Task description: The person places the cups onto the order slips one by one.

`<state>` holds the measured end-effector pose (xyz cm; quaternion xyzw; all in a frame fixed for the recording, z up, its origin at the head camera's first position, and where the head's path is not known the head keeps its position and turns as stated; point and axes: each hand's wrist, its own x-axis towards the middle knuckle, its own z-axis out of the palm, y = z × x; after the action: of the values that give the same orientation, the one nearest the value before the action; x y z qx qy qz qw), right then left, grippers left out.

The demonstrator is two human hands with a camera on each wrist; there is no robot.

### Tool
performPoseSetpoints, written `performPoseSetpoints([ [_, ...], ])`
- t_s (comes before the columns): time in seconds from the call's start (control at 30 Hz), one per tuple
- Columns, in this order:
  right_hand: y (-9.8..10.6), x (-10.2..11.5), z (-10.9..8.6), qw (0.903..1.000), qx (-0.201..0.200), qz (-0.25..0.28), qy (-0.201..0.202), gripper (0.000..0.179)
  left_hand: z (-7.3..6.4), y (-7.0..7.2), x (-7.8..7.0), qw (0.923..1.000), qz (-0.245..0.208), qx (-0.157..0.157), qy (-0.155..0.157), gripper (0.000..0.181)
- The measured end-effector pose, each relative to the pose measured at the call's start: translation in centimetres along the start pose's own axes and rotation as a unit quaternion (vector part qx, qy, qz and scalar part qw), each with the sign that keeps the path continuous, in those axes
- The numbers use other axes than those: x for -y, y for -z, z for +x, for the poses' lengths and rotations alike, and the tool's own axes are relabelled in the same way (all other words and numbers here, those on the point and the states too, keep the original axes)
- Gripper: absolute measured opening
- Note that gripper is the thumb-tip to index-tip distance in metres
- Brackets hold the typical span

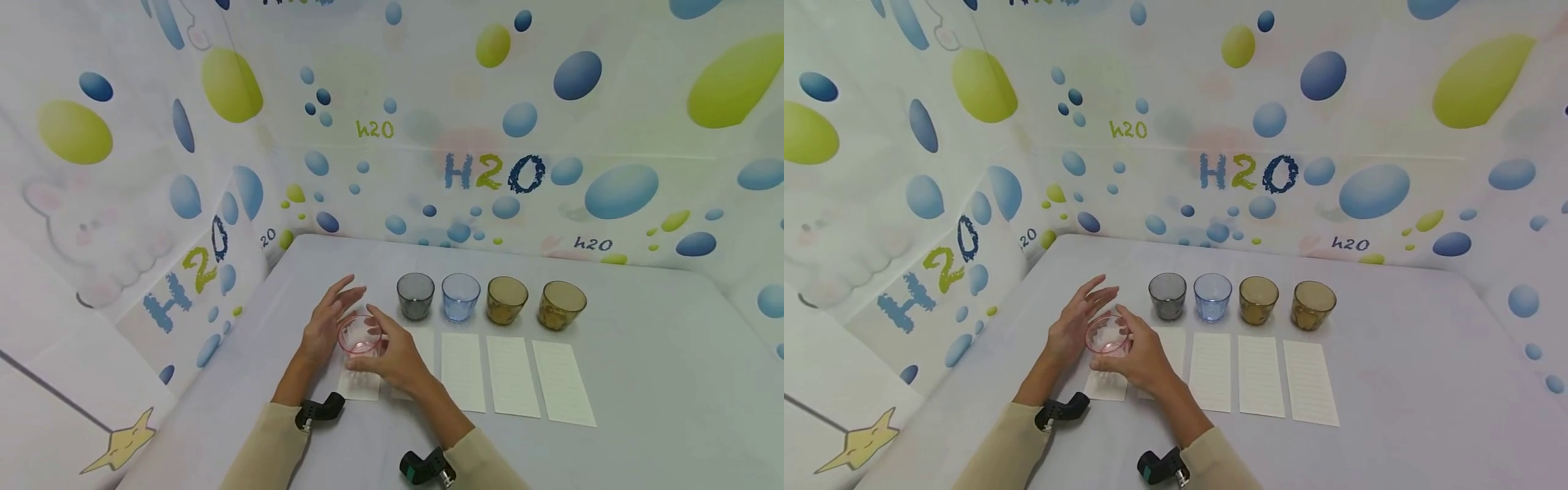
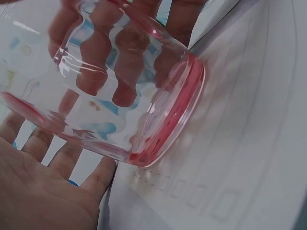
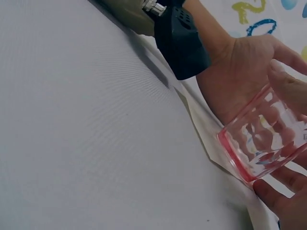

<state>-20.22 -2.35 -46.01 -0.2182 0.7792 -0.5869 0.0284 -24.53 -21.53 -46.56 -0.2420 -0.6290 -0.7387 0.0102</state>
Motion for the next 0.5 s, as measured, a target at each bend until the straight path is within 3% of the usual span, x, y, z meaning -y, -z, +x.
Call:
performPoseSetpoints([
  [0.3,1.8,1.0,-0.4,0.9998,-0.002,-0.018,0.008,0.098,0.1,-0.1,0.0,0.9996,0.028,0.009,-0.004,0.059],
  [0.5,3.2,2.2,-0.8,0.9991,-0.001,-0.038,0.018,0.096,0.1,-0.4,0.0,0.9991,0.028,0.023,0.022,0.061],
])
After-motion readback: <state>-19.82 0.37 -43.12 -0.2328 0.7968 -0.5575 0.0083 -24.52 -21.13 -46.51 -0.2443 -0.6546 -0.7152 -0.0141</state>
